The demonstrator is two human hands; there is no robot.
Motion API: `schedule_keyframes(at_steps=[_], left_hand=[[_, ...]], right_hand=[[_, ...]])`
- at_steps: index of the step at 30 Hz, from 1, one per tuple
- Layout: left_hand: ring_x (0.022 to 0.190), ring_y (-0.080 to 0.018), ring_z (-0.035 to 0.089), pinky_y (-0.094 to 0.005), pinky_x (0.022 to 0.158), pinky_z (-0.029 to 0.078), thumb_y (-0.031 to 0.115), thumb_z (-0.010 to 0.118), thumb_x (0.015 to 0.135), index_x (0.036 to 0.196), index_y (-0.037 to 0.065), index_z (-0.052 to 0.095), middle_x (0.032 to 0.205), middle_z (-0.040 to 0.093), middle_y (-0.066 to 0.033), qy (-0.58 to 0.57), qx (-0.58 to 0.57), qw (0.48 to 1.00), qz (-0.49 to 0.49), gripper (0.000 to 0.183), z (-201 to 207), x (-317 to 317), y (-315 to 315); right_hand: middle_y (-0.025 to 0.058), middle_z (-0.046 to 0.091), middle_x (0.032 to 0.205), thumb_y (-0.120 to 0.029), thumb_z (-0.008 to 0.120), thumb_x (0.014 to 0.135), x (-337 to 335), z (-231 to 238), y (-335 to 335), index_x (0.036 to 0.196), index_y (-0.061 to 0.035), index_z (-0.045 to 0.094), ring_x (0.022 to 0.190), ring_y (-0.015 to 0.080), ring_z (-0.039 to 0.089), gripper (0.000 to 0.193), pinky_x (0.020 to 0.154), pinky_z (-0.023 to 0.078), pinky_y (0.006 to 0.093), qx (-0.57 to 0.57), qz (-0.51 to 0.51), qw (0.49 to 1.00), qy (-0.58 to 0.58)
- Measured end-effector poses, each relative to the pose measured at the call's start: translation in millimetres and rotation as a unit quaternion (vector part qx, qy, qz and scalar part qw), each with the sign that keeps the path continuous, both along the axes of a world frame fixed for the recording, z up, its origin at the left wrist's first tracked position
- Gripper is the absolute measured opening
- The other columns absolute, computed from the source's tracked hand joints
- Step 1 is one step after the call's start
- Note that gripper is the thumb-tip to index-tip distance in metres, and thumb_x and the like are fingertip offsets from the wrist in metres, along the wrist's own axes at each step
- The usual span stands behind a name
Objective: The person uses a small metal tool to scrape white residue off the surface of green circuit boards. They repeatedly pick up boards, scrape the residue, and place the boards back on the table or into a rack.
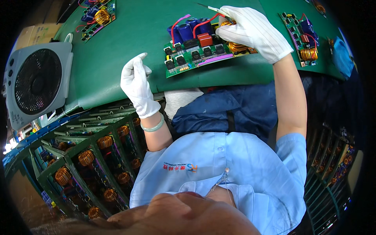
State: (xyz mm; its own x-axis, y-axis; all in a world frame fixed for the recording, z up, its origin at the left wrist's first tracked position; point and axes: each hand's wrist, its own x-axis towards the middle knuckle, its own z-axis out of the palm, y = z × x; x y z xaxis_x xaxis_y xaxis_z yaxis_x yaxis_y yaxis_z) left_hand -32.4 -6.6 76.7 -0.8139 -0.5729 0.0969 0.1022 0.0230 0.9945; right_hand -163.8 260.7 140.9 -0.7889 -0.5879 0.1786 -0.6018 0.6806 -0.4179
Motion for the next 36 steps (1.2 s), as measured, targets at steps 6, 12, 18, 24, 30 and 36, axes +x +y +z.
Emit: schedule_keyframes(at_steps=[6,12,18,24,30,36], left_hand=[[0.062,-0.0048,0.052,-0.0201,0.06,0.041,0.015,0.066,0.098,0.103,-0.002,0.07,0.073,0.065,-0.0021,-0.015,0.012,1.0,-0.002,0.018,0.9,2.5,0.9],[0.063,-0.0036,0.052,-0.0184,0.056,0.036,0.012,0.065,0.098,0.102,-0.001,0.072,0.076,0.065,-0.0011,-0.015,0.017,1.0,-0.002,0.016,-1.4,3.0,-0.6],[0.063,-0.0037,0.052,-0.0185,0.056,0.037,0.013,0.065,0.098,0.102,-0.002,0.071,0.075,0.064,-0.0005,-0.033,0.015,0.999,0.006,0.017,-5.6,0.1,-4.1],[0.061,-0.003,0.049,-0.018,0.055,0.037,0.022,0.068,0.097,0.101,-0.002,0.071,0.072,0.061,0.0016,-0.03,-0.076,0.993,0.087,0.025,-30.9,-23.0,-38.8],[0.063,-0.0048,0.052,-0.021,0.058,0.041,0.019,0.069,0.095,0.096,-0.004,0.071,0.073,0.063,-0.0004,-0.076,-0.144,0.984,0.075,0.023,-47.4,-26.0,-42.5],[0.065,-0.0102,0.056,-0.0264,0.061,0.045,0.018,0.071,0.093,0.095,-0.003,0.072,0.073,0.066,-0.0055,-0.078,-0.16,0.98,0.085,0.021,-47.3,-25.0,-42.0]], right_hand=[[0.0183,0.058,0.079,-0.039,0.062,0.083,2.8,-2.9,-1.0,0.09,-0.0039,0.056,0.077,0.0384,0.058,0.036,0.07,0.045,0.0431,-0.018,-0.001,0.999,0.029],[0.0181,0.058,0.079,-0.039,0.062,0.083,3.6,-0.4,-1.6,0.091,-0.0041,0.056,0.078,0.0386,0.058,0.036,0.07,0.045,0.0434,-0.011,-0.005,0.999,0.03],[0.0183,0.059,0.08,-0.04,0.062,0.083,2.9,-0.5,-0.8,0.092,-0.0043,0.057,0.079,0.0388,0.058,0.037,0.071,0.045,0.0438,-0.006,-0.005,1.0,0.025],[0.0193,0.062,0.084,-0.039,0.062,0.083,4.2,-1.4,-2.1,0.095,-0.0042,0.059,0.082,0.0403,0.06,0.037,0.072,0.046,0.044,-0.003,-0.01,1.0,0.028],[0.0211,0.065,0.089,-0.037,0.064,0.085,6.2,2.8,-1.3,0.102,-0.0036,0.061,0.085,0.0414,0.061,0.038,0.075,0.049,0.0435,0.003,-0.034,0.999,-0.04],[0.0201,0.064,0.084,-0.026,0.071,0.085,2.9,-2.5,3.5,0.106,0.003,0.061,0.072,0.0347,0.06,0.037,0.07,0.049,0.0379,-0.001,0.007,1.0,-0.02]])
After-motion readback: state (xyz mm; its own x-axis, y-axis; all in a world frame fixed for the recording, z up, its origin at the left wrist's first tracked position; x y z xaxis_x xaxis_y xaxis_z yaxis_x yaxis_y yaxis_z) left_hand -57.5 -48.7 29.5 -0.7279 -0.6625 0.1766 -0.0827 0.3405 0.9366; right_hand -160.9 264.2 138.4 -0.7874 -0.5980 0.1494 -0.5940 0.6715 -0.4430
